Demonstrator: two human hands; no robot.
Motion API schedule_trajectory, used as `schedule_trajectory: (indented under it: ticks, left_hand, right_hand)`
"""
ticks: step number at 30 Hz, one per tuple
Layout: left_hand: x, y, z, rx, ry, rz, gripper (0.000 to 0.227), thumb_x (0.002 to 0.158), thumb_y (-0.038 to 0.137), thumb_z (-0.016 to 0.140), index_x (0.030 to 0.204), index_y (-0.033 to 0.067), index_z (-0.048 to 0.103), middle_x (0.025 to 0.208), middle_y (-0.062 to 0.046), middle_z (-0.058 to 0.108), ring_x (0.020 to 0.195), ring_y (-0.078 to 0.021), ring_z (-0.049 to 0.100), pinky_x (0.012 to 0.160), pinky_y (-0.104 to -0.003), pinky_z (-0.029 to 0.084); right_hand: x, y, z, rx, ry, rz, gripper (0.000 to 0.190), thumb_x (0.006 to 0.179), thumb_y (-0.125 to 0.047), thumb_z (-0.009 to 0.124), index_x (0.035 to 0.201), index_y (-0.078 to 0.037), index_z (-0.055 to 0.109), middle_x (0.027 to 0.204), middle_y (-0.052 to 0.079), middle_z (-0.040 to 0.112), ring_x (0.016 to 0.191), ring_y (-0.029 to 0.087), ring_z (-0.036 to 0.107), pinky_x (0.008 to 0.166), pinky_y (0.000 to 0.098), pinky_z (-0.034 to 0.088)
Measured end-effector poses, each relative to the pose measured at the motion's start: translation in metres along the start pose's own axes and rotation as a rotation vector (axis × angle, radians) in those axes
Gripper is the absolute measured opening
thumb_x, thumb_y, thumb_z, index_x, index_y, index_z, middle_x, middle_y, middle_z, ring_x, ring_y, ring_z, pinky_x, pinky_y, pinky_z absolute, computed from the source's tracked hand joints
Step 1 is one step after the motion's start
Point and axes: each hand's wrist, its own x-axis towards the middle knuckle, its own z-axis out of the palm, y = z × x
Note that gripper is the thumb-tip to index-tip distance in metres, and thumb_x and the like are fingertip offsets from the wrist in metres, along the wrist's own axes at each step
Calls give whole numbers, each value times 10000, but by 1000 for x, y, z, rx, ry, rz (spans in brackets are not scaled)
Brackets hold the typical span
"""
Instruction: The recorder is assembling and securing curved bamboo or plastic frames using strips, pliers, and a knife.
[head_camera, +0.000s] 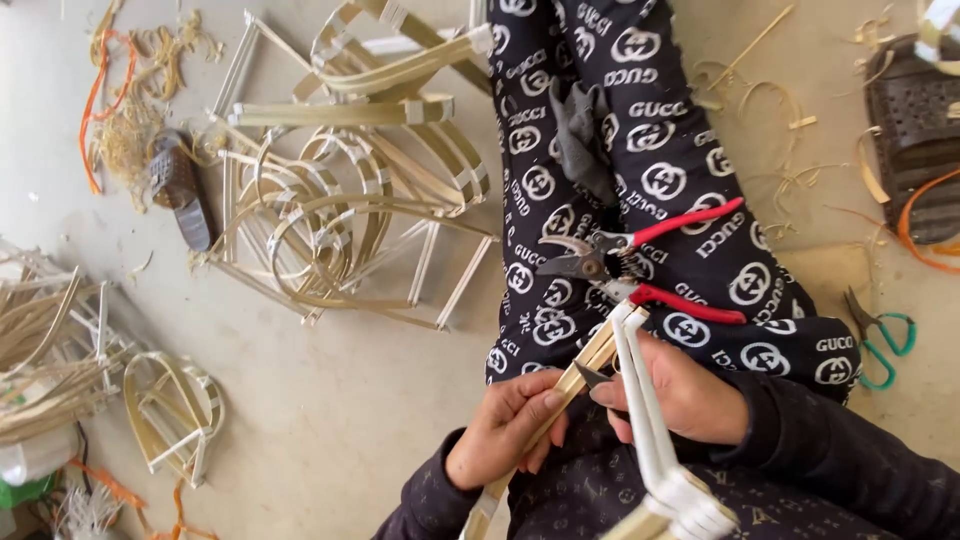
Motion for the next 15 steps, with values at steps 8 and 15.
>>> schedule_trajectory:
  ticks: [8, 15]
  left_hand:
    - [-16, -6, 6, 15, 34, -5, 389, 1120, 191, 453, 1399, -52, 576, 749, 0, 587, 475, -36, 478, 451, -178, 398]
    - [-14, -13, -3, 0, 26, -27, 395, 1106, 210, 474, 1387, -44, 586, 721, -14, 601, 452, -46, 487, 433, -191, 411]
  right_hand:
    - [-11, 20, -9, 10, 12, -80, 304, 976, -172, 646, 1199, 20, 571, 698, 64, 665, 527, 118, 650, 471, 255, 537]
    - [-4, 21, -27, 86, -130, -60, 341, 1042, -178, 558, 1318, 17, 514, 700, 92, 664, 452, 137, 610, 404, 253, 473]
